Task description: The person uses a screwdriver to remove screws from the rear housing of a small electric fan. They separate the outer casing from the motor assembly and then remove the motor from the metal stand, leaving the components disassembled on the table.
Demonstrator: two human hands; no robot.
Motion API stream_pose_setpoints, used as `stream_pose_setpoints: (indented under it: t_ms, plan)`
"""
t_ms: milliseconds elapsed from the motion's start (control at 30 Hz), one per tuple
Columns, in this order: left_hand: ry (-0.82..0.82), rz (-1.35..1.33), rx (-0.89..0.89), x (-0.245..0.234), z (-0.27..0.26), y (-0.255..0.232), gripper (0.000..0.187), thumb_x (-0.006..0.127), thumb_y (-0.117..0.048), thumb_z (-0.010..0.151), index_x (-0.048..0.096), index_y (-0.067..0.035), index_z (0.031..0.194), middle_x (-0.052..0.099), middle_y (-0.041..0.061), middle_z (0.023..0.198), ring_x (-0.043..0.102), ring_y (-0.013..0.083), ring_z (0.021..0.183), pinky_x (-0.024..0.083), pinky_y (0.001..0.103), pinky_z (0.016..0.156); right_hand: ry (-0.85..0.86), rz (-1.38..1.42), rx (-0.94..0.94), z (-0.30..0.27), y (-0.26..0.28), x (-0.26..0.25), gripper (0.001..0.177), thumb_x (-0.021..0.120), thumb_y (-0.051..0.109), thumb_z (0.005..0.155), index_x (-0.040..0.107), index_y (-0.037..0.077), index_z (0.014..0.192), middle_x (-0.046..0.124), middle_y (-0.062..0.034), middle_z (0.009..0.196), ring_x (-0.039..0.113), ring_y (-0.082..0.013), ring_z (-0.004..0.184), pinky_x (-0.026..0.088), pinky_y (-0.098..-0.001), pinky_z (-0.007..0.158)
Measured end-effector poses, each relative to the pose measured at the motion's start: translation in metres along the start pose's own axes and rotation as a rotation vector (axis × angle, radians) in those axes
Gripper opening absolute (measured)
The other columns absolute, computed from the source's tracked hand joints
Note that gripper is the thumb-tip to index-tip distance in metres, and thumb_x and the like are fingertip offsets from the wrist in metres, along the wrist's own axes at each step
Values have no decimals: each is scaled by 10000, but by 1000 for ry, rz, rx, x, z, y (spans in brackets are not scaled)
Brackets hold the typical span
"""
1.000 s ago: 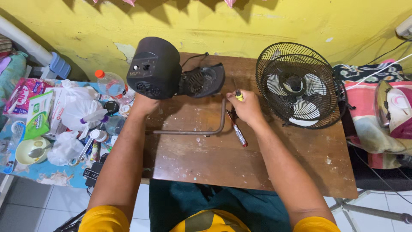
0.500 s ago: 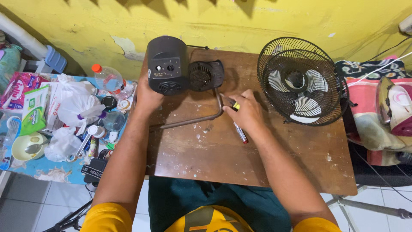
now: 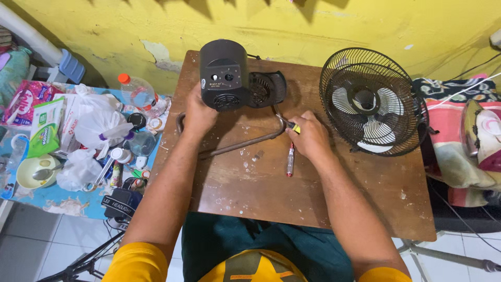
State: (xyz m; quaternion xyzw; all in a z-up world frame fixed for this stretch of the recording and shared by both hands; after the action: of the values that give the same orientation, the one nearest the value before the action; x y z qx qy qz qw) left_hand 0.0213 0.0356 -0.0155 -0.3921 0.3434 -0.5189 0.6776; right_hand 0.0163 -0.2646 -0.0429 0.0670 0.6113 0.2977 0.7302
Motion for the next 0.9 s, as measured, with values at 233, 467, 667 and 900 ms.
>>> stream_pose_setpoints:
  t_ms: [233, 467, 667, 900]
  plan:
    - [163, -141, 14, -6, -3, 20, 602, 651, 35, 900, 506, -51, 1479, 625, 95, 1377, 585, 142, 1256, 487, 297, 1091, -22, 54, 79, 2, -1, -20, 301, 769, 165, 774, 666, -27, 981, 655, -197, 1003, 654, -369, 927, 522, -475, 820]
    - [107, -585, -53, -10, 10, -1, 901, 694, -635, 870, 337, -132, 1526, 469, 41, 1511, 529, 203, 1380, 496, 382, 1123, -49, 216, 162, -30, 36, -46, 224, 742, 202, 847, 725, 17, 972, 707, -136, 902, 712, -243, 755, 557, -358, 718]
    - [146, -739, -47, 17, 24, -12, 949, 704, -703, 899, 443, -15, 1497, 567, 122, 1389, 569, 216, 1296, 494, 388, 1127, 218, 550, 179, -50, 76, -35, 206, 723, 230, 894, 745, 56, 1001, 729, -15, 765, 664, -97, 645, 529, -271, 591]
    - [41, -726, 17, 19, 38, -9, 890, 694, -687, 891, 477, -15, 1432, 604, 119, 1301, 617, 213, 1204, 535, 384, 1058, 240, 1021, 27, -41, 129, 5, 244, 670, 188, 1013, 690, -22, 890, 646, -5, 730, 562, -51, 634, 452, -228, 549]
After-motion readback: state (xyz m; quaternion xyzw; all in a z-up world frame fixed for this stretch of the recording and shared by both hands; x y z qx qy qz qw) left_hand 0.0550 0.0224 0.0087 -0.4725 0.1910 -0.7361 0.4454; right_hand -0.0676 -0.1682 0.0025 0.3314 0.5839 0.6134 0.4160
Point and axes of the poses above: each hand's wrist, its own z-axis towards the middle knuckle, its own x-axis out of the palm, y = z × x, the point moved 10 cm from there along z, towards the middle knuckle
